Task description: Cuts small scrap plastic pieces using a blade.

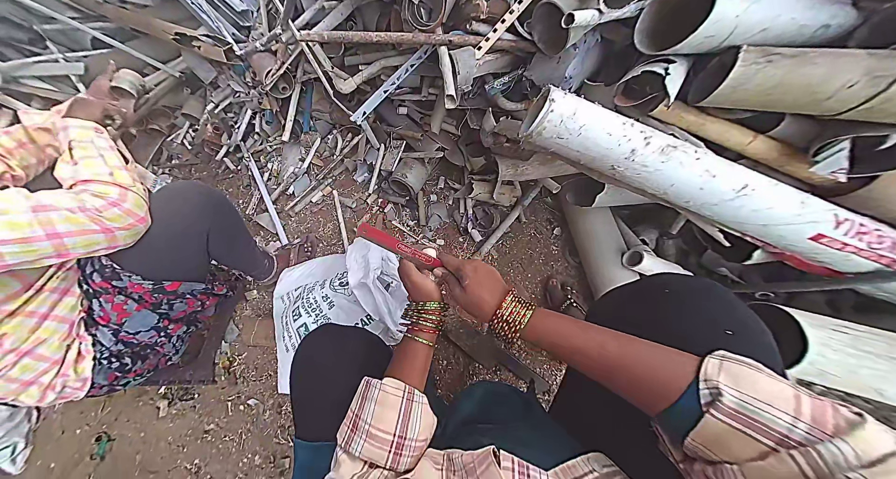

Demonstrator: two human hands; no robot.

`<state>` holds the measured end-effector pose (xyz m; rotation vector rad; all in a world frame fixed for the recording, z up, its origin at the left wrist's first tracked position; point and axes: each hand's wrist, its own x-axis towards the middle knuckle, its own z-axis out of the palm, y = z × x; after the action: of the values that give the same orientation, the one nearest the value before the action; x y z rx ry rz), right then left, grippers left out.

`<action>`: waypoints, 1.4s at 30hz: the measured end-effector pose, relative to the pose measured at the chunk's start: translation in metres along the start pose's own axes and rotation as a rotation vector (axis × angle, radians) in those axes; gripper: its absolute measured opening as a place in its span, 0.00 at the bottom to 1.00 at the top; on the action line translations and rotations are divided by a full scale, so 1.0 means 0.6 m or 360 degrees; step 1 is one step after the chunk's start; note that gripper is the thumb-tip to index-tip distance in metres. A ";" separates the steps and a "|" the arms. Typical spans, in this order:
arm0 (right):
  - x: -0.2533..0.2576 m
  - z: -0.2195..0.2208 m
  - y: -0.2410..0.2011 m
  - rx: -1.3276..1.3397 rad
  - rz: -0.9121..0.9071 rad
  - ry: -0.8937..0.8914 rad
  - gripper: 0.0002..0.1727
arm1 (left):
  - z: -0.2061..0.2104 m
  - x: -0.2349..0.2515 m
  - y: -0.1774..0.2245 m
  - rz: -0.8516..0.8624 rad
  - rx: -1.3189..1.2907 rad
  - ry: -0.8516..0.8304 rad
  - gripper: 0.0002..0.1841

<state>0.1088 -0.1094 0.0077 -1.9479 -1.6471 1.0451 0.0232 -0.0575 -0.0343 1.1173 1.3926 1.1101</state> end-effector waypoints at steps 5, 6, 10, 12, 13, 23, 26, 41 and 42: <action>0.000 -0.004 0.001 0.0005 0.0036 0.0066 0.24 | 0.013 -0.005 0.003 -0.0093 -0.0337 0.0027 0.27; -0.007 0.003 -0.003 0.0023 0.0004 0.0049 0.23 | 0.012 -0.005 0.001 -0.0041 -0.0278 0.0050 0.25; 0.004 0.006 0.002 0.0028 0.0017 0.0015 0.22 | 0.004 0.008 -0.009 0.0051 0.0029 0.0002 0.17; 0.016 -0.006 0.007 0.0014 0.0109 0.0048 0.22 | 0.010 -0.001 0.010 -0.0061 0.0052 0.0026 0.18; 0.015 -0.007 0.007 -0.0003 0.0120 0.0061 0.23 | 0.010 -0.009 0.021 -0.0107 -0.0021 0.0036 0.19; 0.019 0.007 0.018 0.0128 0.0156 0.0119 0.23 | 0.012 -0.001 0.002 -0.0113 -0.0105 0.0045 0.25; 0.000 0.018 0.004 0.0159 0.0057 0.0083 0.24 | 0.006 -0.001 0.005 0.0047 0.0181 0.0082 0.20; 0.011 0.014 0.013 0.0094 -0.0054 -0.0036 0.24 | 0.021 0.010 -0.017 -0.0184 -0.0527 0.0028 0.23; 0.014 0.013 0.016 0.0118 -0.0057 -0.0035 0.24 | 0.022 0.010 -0.014 -0.0210 -0.0567 0.0030 0.23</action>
<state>0.1098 -0.1051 -0.0061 -1.8591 -1.6250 1.1016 0.0351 -0.0520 -0.0445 0.7506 1.2046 1.2166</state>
